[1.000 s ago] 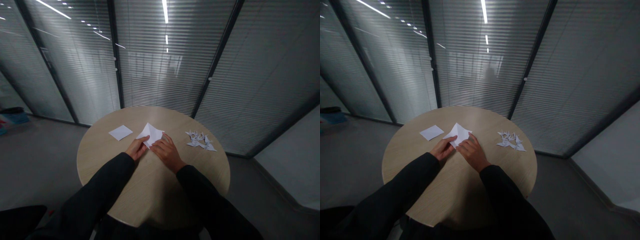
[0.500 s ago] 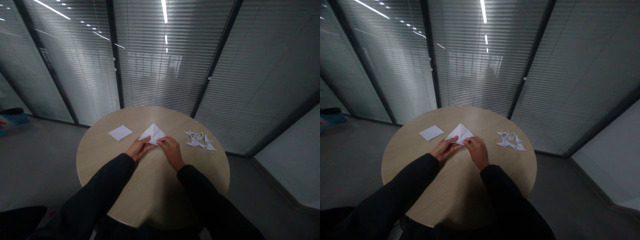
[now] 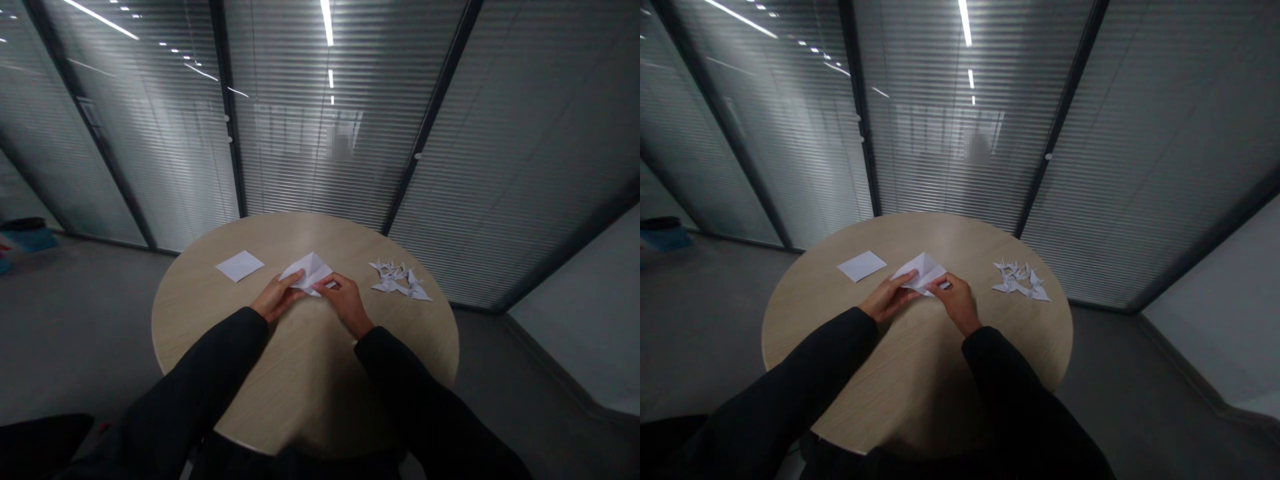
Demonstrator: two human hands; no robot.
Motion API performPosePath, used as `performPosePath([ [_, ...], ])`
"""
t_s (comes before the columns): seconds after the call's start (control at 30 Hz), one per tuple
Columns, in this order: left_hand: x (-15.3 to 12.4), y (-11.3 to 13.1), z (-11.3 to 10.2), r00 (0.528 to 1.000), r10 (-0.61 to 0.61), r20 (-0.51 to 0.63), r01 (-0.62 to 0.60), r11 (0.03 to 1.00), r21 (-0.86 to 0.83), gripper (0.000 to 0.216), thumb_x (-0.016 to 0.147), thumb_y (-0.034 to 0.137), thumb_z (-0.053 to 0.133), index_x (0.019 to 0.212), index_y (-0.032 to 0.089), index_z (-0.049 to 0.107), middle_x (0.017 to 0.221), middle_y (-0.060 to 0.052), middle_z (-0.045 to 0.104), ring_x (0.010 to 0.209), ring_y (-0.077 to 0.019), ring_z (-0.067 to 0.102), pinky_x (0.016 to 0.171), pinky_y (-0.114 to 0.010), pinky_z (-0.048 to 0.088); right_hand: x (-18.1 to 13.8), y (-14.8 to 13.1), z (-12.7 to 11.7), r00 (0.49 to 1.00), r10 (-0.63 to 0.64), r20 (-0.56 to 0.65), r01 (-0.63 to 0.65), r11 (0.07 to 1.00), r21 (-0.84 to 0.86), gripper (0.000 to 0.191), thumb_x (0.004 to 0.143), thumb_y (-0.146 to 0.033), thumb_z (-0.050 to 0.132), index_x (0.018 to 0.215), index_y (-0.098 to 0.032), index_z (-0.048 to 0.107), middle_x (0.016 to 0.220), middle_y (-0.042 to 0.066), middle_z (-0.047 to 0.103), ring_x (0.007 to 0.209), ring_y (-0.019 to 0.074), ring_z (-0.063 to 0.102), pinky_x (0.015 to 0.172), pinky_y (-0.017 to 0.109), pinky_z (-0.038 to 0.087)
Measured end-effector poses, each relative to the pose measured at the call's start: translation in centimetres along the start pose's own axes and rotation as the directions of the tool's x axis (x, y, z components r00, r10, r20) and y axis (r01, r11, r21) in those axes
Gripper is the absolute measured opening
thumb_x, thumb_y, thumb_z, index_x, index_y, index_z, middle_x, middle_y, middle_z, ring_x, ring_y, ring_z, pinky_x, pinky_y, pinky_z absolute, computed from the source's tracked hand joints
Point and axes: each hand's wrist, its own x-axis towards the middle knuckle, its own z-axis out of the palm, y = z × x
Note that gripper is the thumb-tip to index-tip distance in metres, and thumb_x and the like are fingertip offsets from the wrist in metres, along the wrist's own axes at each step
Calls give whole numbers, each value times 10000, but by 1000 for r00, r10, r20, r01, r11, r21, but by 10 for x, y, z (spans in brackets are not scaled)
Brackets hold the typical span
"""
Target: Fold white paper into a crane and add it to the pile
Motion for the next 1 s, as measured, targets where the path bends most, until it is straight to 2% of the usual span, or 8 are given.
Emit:
performPosePath([
  [0.1, 2, 3, -5, 994, 99, 44, -105, 979, 174, 402, 766, 273, 691, 1124, 113, 603, 1035, -119, 649, 870, -176, 635, 838, -331, 521, 0, -3, -2, 997, 53, -64, -53, 999, -11, 282, 641, -468, 706, 698, -194, 671, 526, -22, 579, 484, 139, 497, 467, 244, 360],
  [0.17, 3, 6, -11, 975, 211, 70, -222, 914, 339, 627, 704, 245, 747, 1280, 198, 504, 1089, -90, 622, 870, -168, 629, 855, -355, 504, 1, -3, -5, 991, 27, -130, -33, 999, -39, 282, 640, -468, 706, 690, -193, 675, 549, -18, 586, 492, 131, 484, 477, 244, 354],
  [0.23, 5, 9, -16, 954, 265, 143, -301, 835, 460, 740, 640, 198, 787, 1308, 249, 473, 1126, -74, 606, 878, -166, 630, 880, -366, 482, 2, -3, -7, 987, 10, -159, -16, 999, -40, 286, 643, -471, 705, 690, -190, 676, 580, -13, 603, 500, 128, 482, 488, 247, 359],
  [0.37, 7, 13, -20, 939, 237, 248, -337, 768, 544, 362, 657, 202, 761, 1003, 188, 656, 1022, -74, 660, 923, -200, 632, 868, -357, 469, 5, -1, -10, 987, -1, -161, -2, 1000, -17, 289, 647, -471, 707, 700, -188, 675, 567, -22, 590, 478, 119, 453, 471, 244, 344],
  [0.5, 7, 17, -20, 952, 268, 145, -302, 764, 570, 118, 657, 176, 753, 765, 163, 707, 785, -56, 697, 764, -171, 632, 777, -295, 469, 5, -1, -11, 989, -25, -148, 24, 1000, -10, 285, 638, -468, 717, 685, -189, 678, 571, -22, 589, 481, 115, 442, 475, 244, 345],
  [0.67, 7, 22, -22, 949, 305, 85, -298, 769, 565, 100, 587, 154, 792, 639, 183, 711, 714, -33, 699, 700, -161, 605, 724, -270, 470, 5, -2, -12, 992, -13, -126, 11, 1000, -12, 292, 622, -472, 726, 678, -189, 684, 499, -39, 536, 441, 105, 395, 444, 239, 315],
  [0.8, 7, 24, -23, 941, 319, 115, -324, 746, 582, 96, 587, 172, 794, 627, 184, 708, 737, -39, 697, 708, -159, 605, 721, -269, 472, 7, -1, -14, 993, 17, -113, -16, 1000, 11, 300, 594, -475, 740, 660, -188, 678, 467, -49, 504, 422, 100, 374, 424, 234, 286],
  [1.0, 7, 21, -23, 962, 264, 73, -258, 782, 567, 133, 603, 199, 789, 652, 160, 671, 705, -24, 672, 646, -130, 585, 671, -255, 460, 8, 0, -14, 991, 7, -132, -10, 1000, -19, 287, 608, -464, 731, 678, -191, 674, 473, -55, 484, 430, 100, 366, 434, 234, 277],
])
